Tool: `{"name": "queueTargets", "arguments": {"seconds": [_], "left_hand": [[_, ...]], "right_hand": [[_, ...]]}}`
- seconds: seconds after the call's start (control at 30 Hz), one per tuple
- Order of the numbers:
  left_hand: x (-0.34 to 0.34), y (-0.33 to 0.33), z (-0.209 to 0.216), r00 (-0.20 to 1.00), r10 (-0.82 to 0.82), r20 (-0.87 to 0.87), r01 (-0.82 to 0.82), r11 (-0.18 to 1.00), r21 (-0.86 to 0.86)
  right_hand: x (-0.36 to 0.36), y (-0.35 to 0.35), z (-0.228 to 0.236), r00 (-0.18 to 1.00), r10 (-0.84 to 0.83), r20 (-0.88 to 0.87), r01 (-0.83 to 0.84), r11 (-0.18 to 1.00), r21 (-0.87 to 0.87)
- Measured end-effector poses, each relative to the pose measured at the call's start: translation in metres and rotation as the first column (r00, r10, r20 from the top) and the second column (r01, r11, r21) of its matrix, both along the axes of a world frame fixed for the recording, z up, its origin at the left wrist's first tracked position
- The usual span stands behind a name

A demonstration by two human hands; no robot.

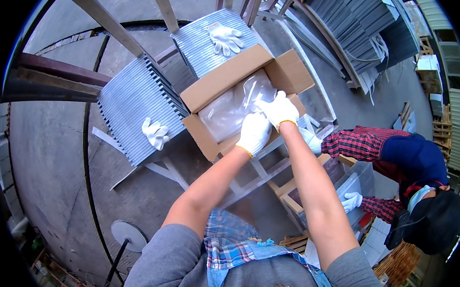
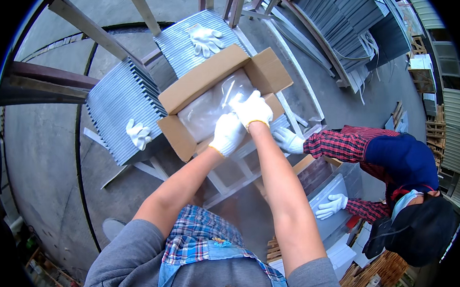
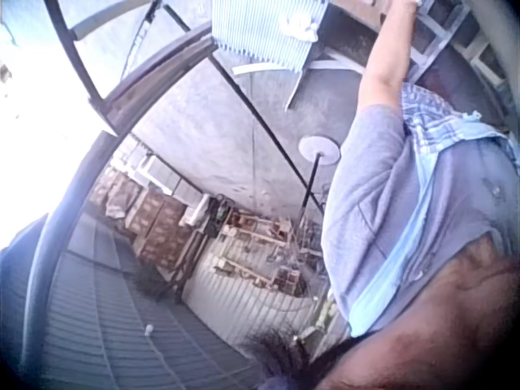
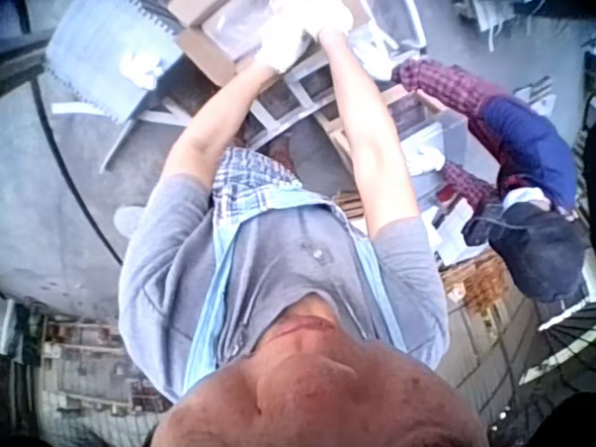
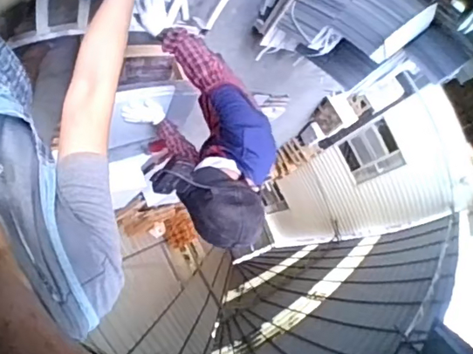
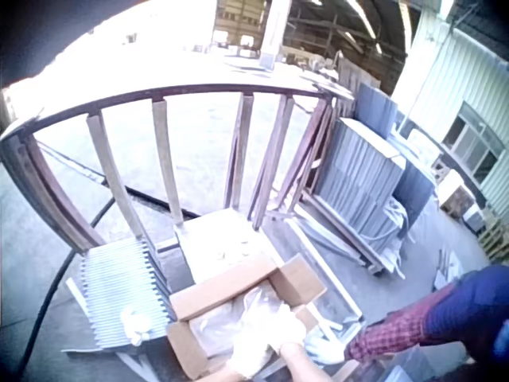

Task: The person wraps rectangular panels in plastic film and places them into a cardboard box. They then insert white foam pieces into the box and secure the contents with tape. The task is performed in a warehouse setting with another worker nearby.

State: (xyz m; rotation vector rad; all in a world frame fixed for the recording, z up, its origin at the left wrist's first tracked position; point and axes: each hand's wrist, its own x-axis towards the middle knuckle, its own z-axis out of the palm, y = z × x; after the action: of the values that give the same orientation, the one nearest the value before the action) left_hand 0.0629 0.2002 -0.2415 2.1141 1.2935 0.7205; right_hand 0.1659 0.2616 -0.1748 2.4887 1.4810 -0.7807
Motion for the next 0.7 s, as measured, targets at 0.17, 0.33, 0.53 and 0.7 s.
{"name": "queueTargets", "arguments": {"seconds": [0.17, 0.33, 0.53, 0.7], "left_hand": [[-0.002, -0.005, 0.013, 0.997, -0.071, 0.039, 0.059, 0.966, 0.25], [-0.007, -0.013, 0.01, 0.998, 0.041, 0.044, -0.047, 0.988, 0.147], [0.002, -0.017, 0.014, 0.994, -0.111, 0.009, 0.107, 0.974, 0.2], [0.017, -0.023, -0.023, 0.985, -0.128, -0.117, 0.132, 0.991, 0.025]], "right_hand": [[0.056, -0.017, -0.041, 0.983, -0.005, -0.181, 0.041, 0.98, 0.194], [0.068, -0.048, -0.038, 0.588, -0.31, -0.747, 0.619, 0.767, 0.169], [0.056, -0.039, -0.018, 0.946, 0.076, -0.314, 0.014, 0.961, 0.275], [0.002, -0.017, 0.007, 0.977, 0.18, 0.112, -0.174, 0.983, -0.062]]}}
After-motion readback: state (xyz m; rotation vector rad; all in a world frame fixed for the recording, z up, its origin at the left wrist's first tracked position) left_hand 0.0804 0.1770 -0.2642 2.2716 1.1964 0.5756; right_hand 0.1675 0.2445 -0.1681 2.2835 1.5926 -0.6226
